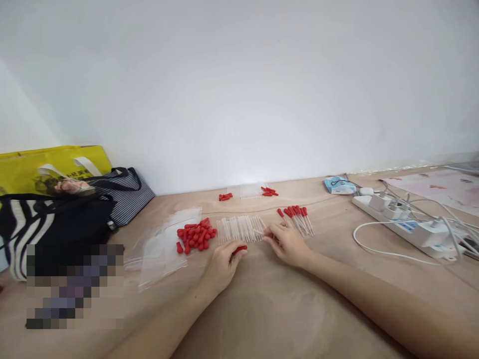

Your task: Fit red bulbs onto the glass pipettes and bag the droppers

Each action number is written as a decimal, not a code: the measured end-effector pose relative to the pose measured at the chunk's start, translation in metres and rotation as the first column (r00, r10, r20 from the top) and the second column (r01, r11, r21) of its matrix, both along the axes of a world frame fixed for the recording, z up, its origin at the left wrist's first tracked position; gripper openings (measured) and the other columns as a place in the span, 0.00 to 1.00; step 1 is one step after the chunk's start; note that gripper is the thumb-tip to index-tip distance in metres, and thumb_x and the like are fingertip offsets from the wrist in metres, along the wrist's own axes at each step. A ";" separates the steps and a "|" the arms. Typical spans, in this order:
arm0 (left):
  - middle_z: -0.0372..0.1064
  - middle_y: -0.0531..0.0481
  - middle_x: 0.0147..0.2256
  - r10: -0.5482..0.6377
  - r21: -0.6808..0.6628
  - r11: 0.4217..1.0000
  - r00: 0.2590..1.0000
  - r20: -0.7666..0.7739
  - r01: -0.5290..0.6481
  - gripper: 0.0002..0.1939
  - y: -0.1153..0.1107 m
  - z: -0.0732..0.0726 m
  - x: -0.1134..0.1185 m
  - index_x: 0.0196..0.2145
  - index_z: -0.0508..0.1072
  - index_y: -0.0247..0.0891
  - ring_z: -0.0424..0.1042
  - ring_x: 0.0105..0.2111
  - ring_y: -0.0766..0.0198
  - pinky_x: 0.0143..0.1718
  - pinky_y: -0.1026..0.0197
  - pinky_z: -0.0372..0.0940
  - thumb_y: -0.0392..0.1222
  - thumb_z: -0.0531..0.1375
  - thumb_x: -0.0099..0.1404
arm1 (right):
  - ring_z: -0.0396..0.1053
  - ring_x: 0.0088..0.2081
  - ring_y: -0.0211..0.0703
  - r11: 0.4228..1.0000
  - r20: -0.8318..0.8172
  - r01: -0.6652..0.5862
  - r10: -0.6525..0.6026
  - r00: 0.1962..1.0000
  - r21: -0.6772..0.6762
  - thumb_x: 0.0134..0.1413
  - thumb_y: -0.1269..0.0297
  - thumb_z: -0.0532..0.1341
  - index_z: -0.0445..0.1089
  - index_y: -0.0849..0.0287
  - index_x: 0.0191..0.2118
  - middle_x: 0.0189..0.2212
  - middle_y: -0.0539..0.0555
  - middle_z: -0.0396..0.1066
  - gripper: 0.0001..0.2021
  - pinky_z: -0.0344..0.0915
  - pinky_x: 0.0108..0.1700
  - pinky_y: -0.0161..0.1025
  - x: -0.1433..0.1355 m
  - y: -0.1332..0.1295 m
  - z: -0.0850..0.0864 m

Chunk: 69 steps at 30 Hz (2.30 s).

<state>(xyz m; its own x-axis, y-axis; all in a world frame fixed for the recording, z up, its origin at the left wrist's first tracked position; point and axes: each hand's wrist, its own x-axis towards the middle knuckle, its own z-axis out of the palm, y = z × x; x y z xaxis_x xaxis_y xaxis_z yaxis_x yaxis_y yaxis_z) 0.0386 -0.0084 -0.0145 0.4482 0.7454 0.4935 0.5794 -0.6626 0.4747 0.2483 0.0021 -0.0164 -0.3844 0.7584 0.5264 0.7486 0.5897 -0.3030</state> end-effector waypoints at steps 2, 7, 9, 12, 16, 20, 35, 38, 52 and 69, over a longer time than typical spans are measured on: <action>0.72 0.50 0.32 -0.012 -0.003 1.000 1.000 0.020 0.012 0.08 0.000 0.000 0.000 0.34 0.70 0.37 0.70 0.31 0.63 0.33 0.63 0.64 0.40 0.52 0.63 | 0.63 0.27 0.36 0.995 -0.003 -0.084 0.085 0.996 0.045 0.55 0.67 0.51 0.61 0.59 0.32 0.27 0.50 0.69 0.04 0.51 0.39 0.38 0.002 -0.009 -0.006; 0.73 0.49 0.34 -0.023 0.002 1.000 1.000 0.017 0.023 0.10 0.000 -0.002 0.000 0.36 0.71 0.38 0.71 0.33 0.63 0.34 0.62 0.65 0.41 0.51 0.63 | 0.63 0.28 0.36 0.985 0.025 -0.149 0.148 0.989 0.085 0.54 0.68 0.52 0.62 0.59 0.32 0.26 0.49 0.68 0.04 0.48 0.40 0.39 -0.002 -0.015 -0.011; 0.73 0.49 0.33 -0.024 0.016 1.000 1.000 -0.006 0.024 0.10 0.000 -0.002 0.000 0.36 0.71 0.38 0.71 0.33 0.63 0.35 0.62 0.64 0.42 0.51 0.63 | 0.63 0.28 0.35 0.984 0.034 -0.149 0.146 0.989 0.098 0.54 0.68 0.52 0.62 0.59 0.33 0.26 0.49 0.68 0.04 0.48 0.41 0.39 -0.003 -0.015 -0.012; 0.73 0.49 0.32 -0.022 0.052 0.998 0.999 -0.041 0.024 0.11 0.000 -0.001 -0.001 0.36 0.71 0.38 0.70 0.32 0.62 0.35 0.60 0.63 0.42 0.51 0.64 | 0.62 0.27 0.35 0.982 0.058 -0.151 0.145 0.988 0.116 0.54 0.69 0.51 0.62 0.59 0.32 0.26 0.49 0.68 0.04 0.47 0.41 0.39 -0.004 -0.015 -0.012; 0.72 0.49 0.31 -0.014 0.104 0.994 0.997 -0.081 0.023 0.11 -0.001 0.000 -0.001 0.35 0.71 0.38 0.69 0.32 0.62 0.34 0.59 0.61 0.42 0.50 0.64 | 0.62 0.27 0.36 0.977 0.086 -0.160 0.149 0.985 0.142 0.55 0.68 0.51 0.62 0.60 0.31 0.25 0.50 0.67 0.06 0.47 0.41 0.39 -0.005 -0.018 -0.012; 0.72 0.49 0.29 -0.011 0.180 0.983 0.994 -0.110 0.031 0.12 -0.003 0.001 -0.001 0.34 0.71 0.38 0.69 0.30 0.62 0.34 0.59 0.59 0.42 0.49 0.65 | 0.61 0.27 0.35 0.974 0.086 -0.170 0.158 0.984 0.149 0.55 0.70 0.49 0.63 0.60 0.31 0.25 0.50 0.68 0.07 0.46 0.41 0.39 -0.007 -0.020 -0.013; 0.71 0.50 0.28 -0.081 0.199 0.971 0.969 -0.232 0.129 0.11 -0.007 -0.001 -0.001 0.30 0.69 0.37 0.66 0.29 0.63 0.34 0.58 0.55 0.39 0.48 0.65 | 0.56 0.24 0.34 0.954 0.130 -0.215 0.191 0.973 0.209 0.55 0.69 0.49 0.67 0.60 0.29 0.23 0.49 0.66 0.10 0.43 0.36 0.40 -0.006 -0.023 -0.011; 0.70 0.49 0.27 -0.098 0.192 0.971 0.968 -0.230 0.144 0.12 -0.007 -0.001 0.001 0.30 0.68 0.37 0.66 0.28 0.63 0.35 0.58 0.56 0.40 0.48 0.65 | 0.56 0.24 0.34 0.954 0.130 -0.197 0.171 0.977 0.226 0.55 0.70 0.49 0.66 0.61 0.28 0.23 0.49 0.65 0.10 0.44 0.35 0.39 -0.009 -0.025 -0.010; 0.69 0.49 0.27 -0.163 0.157 0.965 0.949 -0.268 0.210 0.12 -0.007 0.000 0.002 0.29 0.68 0.36 0.65 0.28 0.63 0.36 0.58 0.56 0.39 0.47 0.65 | 0.57 0.24 0.34 0.955 0.114 -0.225 0.206 0.972 0.193 0.56 0.69 0.48 0.66 0.60 0.30 0.23 0.49 0.66 0.11 0.43 0.34 0.39 -0.014 -0.023 -0.015; 0.69 0.49 0.38 0.005 0.147 0.989 0.985 -0.170 0.021 0.11 -0.004 0.001 -0.005 0.43 0.67 0.42 0.65 0.39 0.59 0.43 0.54 0.55 0.43 0.52 0.63 | 0.59 0.32 0.39 0.964 0.213 -0.129 0.079 0.974 0.231 0.54 0.66 0.53 0.69 0.58 0.34 0.26 0.52 0.68 0.08 0.44 0.35 0.40 -0.005 -0.027 -0.005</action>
<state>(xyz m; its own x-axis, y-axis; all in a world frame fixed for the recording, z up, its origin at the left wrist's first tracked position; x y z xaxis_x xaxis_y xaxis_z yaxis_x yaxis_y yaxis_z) 0.0335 -0.0124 -0.0136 0.5404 0.6660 0.5142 0.6373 -0.7230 0.2667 0.2429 -0.0251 -0.0212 -0.5705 0.5676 0.5935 0.7095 0.7047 0.0081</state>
